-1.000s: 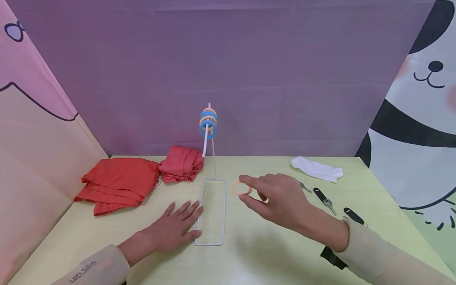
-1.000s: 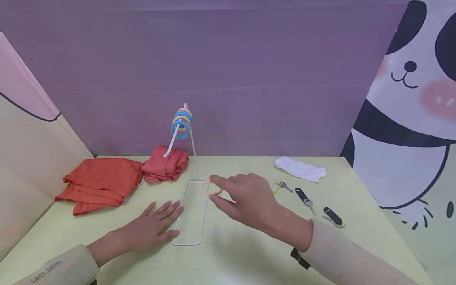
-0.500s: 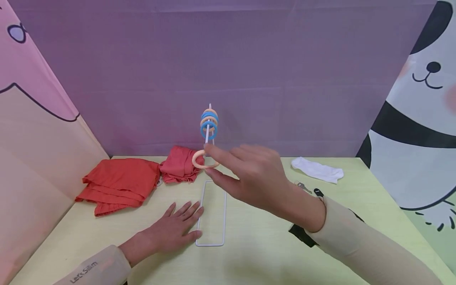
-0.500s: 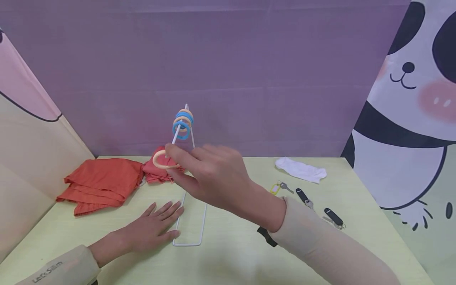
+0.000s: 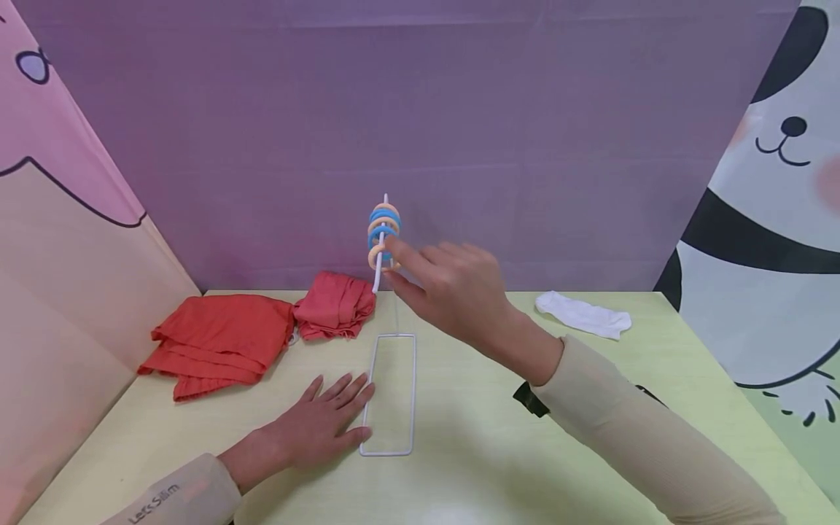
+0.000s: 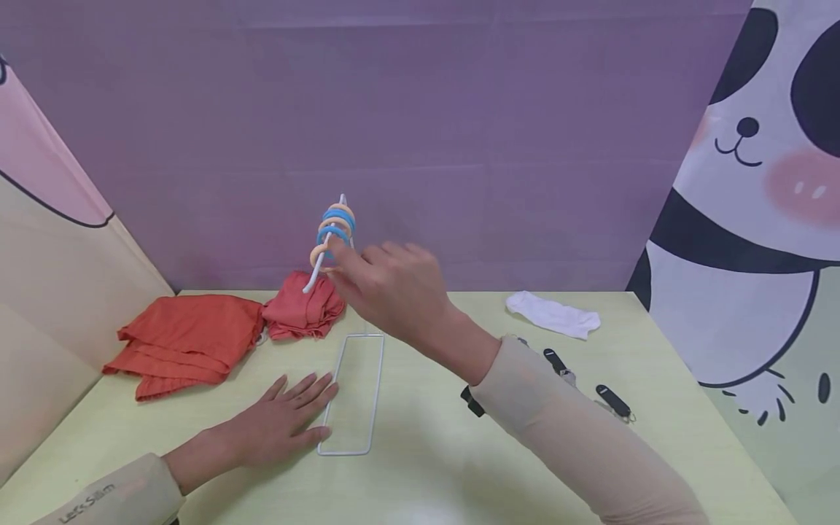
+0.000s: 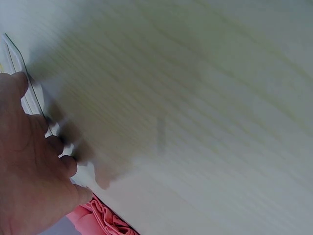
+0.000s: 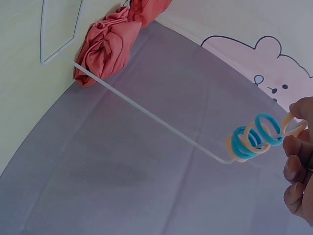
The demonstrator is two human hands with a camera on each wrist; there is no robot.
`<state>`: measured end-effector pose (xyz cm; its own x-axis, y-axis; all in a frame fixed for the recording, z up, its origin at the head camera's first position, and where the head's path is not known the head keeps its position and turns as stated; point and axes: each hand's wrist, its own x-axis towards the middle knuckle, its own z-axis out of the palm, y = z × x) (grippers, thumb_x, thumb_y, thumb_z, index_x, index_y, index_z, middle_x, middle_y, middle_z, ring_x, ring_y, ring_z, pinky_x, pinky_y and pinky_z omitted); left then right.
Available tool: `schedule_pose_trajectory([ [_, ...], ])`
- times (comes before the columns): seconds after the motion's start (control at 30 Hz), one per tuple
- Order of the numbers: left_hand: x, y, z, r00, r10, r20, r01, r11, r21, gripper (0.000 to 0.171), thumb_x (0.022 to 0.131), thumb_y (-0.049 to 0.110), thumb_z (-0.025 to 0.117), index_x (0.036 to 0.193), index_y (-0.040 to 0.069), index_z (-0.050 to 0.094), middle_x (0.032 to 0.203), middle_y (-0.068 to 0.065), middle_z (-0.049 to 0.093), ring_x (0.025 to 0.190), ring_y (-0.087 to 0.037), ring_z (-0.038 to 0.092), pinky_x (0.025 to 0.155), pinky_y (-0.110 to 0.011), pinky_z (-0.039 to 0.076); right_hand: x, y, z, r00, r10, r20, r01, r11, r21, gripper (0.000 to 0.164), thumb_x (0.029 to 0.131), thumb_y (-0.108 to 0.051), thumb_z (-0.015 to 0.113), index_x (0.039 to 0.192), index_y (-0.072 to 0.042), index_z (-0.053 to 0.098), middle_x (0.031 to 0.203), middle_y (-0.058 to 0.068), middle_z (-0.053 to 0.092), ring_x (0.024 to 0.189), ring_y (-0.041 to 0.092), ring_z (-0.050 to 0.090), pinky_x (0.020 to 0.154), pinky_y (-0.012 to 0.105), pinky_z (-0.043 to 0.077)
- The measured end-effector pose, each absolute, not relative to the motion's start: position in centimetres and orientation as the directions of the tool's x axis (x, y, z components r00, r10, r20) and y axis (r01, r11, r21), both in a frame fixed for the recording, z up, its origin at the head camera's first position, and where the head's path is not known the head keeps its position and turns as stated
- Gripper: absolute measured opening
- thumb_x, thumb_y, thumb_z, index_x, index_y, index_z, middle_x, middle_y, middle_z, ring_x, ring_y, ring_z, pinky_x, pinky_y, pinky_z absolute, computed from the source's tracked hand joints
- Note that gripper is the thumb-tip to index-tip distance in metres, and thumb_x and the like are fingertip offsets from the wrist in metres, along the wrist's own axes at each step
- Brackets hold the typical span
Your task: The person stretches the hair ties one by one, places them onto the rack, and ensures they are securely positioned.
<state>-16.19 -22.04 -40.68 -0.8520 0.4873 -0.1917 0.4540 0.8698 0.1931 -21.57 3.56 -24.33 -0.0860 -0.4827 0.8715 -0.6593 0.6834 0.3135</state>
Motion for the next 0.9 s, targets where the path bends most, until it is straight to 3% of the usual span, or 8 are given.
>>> schedule_pose_trajectory([
  [0.27,-16.2,-22.0,-40.7,-0.854,0.484,-0.190,0.456,0.873,0.176,0.076,0.100,0.061,0.042,0.160,0.020,0.024,0.169,-0.004,0.021,0.157,-0.033,0.015,0.121,-0.068,0.008,-22.6,2.9,-24.1,-0.090,-0.468,0.879,-0.629,0.711,0.314,0.016,0.092,-0.027,0.065,0.104,-0.018,0.072,0.053,-0.004,0.049,0.045,0.014,0.046,0.040,0.027,0.030],
  [0.57,-16.3,-21.8,-40.4,-0.847,0.498,-0.184,0.469,0.864,0.183,0.075,0.100,0.061,0.042,0.160,0.018,0.025,0.168,-0.005,0.022,0.156,-0.034,0.017,0.121,-0.068,0.009,-23.1,2.7,-23.8,-0.160,-0.469,0.869,-0.578,0.758,0.303,0.014,0.092,-0.027,0.065,0.100,-0.016,0.069,0.055,-0.004,0.053,0.047,0.014,0.051,0.042,0.027,0.032],
  [0.73,-16.2,-21.7,-40.3,-0.849,0.497,-0.180,0.467,0.865,0.183,0.076,0.100,0.061,0.042,0.160,0.018,0.025,0.168,-0.005,0.021,0.156,-0.034,0.017,0.121,-0.067,0.009,-23.2,3.0,-24.1,-0.202,-0.470,0.859,-0.571,0.770,0.286,0.023,0.089,-0.032,0.070,0.107,-0.017,0.070,0.059,-0.004,0.059,0.051,0.015,0.056,0.044,0.027,0.037],
  [0.9,-16.1,-21.9,-40.2,-0.846,0.508,-0.162,0.481,0.858,0.180,0.074,0.101,0.058,0.044,0.159,0.015,0.028,0.168,-0.007,0.023,0.155,-0.037,0.018,0.121,-0.068,0.009,-22.4,4.7,-24.6,-0.301,-0.483,0.822,-0.604,0.764,0.228,0.042,0.089,-0.045,0.071,0.122,-0.019,0.070,0.072,-0.003,0.069,0.063,0.018,0.065,0.048,0.030,0.046],
])
